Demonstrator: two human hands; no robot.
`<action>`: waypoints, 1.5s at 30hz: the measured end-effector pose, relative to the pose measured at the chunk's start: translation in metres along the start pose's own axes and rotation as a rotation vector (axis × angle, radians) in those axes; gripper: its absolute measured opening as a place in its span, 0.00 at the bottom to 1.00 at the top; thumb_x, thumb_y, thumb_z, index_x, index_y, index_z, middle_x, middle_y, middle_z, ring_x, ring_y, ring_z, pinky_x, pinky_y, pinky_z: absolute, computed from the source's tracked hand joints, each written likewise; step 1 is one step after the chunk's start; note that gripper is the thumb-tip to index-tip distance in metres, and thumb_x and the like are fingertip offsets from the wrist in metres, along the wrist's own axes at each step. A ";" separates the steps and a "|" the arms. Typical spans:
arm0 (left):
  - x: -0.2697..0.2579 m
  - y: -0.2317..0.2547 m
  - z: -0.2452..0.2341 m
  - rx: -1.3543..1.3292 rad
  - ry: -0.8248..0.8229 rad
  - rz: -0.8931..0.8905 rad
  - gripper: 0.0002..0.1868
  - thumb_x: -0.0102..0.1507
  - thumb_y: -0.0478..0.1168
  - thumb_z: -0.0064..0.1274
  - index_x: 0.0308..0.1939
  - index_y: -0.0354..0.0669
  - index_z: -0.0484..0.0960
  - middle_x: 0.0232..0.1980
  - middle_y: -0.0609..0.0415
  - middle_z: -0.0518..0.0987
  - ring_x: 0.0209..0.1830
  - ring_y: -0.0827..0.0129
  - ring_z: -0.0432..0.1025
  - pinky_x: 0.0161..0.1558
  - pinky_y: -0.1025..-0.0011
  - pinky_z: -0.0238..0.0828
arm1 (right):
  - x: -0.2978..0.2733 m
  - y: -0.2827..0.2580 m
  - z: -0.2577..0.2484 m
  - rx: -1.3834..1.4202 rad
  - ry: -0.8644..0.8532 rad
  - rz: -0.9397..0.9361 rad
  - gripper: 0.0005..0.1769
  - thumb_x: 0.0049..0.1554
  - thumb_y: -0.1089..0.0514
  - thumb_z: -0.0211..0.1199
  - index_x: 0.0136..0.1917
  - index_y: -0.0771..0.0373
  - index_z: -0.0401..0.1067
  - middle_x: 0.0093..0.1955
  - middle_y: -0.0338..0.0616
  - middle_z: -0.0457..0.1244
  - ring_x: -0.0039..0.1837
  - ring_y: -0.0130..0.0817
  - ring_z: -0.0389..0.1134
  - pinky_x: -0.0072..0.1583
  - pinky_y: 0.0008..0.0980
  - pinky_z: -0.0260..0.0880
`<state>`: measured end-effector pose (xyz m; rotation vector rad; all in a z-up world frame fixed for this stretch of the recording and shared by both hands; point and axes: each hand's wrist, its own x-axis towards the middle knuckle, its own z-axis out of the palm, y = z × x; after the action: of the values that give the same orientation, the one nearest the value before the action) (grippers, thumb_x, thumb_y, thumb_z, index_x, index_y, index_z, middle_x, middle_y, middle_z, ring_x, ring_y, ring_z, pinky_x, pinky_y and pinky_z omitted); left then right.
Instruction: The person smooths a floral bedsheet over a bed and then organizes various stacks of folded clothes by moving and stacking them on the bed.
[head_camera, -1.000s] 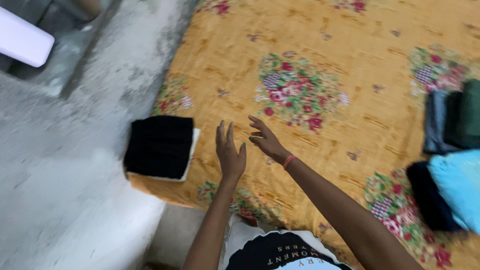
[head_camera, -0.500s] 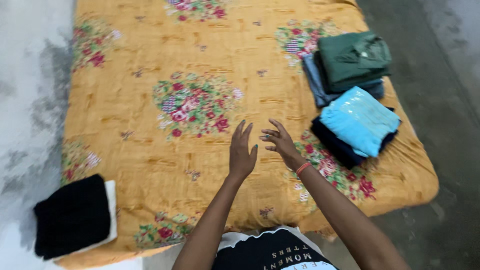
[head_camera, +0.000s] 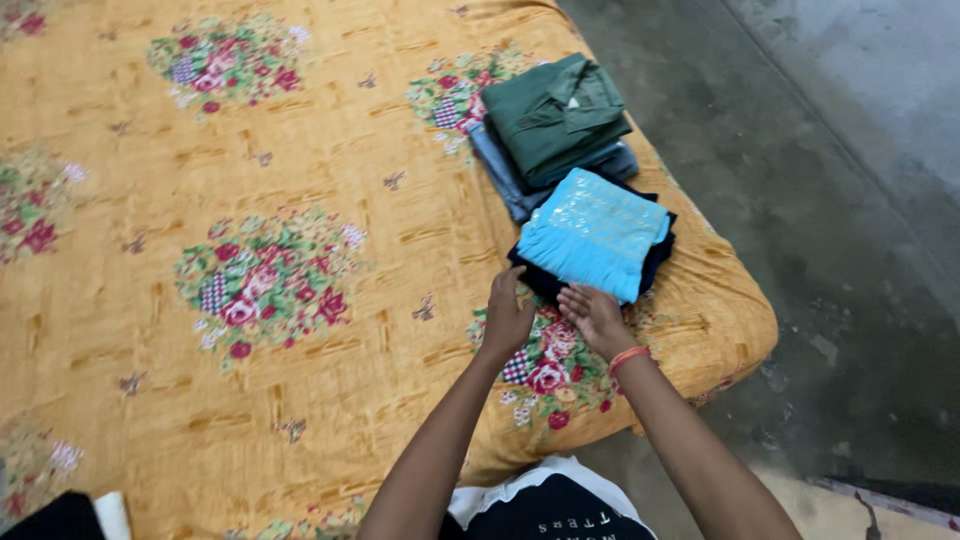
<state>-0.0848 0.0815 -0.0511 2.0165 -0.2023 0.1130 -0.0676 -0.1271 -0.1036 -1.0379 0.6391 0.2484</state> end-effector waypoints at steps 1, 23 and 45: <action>0.005 -0.007 0.016 -0.022 -0.009 -0.039 0.31 0.61 0.35 0.57 0.68 0.40 0.68 0.63 0.39 0.72 0.65 0.48 0.68 0.66 0.56 0.65 | 0.010 0.004 -0.015 0.160 0.031 0.089 0.30 0.63 0.57 0.51 0.73 0.76 0.56 0.71 0.60 0.61 0.66 0.46 0.69 0.66 0.42 0.72; 0.093 -0.066 0.089 -1.115 0.078 -0.945 0.34 0.64 0.51 0.53 0.71 0.40 0.66 0.67 0.48 0.74 0.64 0.58 0.70 0.62 0.60 0.64 | 0.074 -0.029 -0.078 0.543 0.351 0.341 0.32 0.47 0.48 0.76 0.62 0.51 0.66 0.55 0.41 0.62 0.55 0.40 0.60 0.55 0.38 0.64; 0.101 -0.036 0.025 -0.970 -0.323 -1.204 0.42 0.50 0.44 0.60 0.69 0.44 0.67 0.65 0.44 0.72 0.62 0.50 0.69 0.62 0.46 0.69 | 0.023 -0.049 -0.078 0.235 -0.105 0.139 0.30 0.47 0.61 0.55 0.64 0.68 0.64 0.54 0.53 0.67 0.53 0.49 0.72 0.57 0.50 0.75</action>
<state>0.0214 0.0655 -0.0769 0.9098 0.6554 -0.8989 -0.0552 -0.2213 -0.1096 -0.7510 0.6290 0.3383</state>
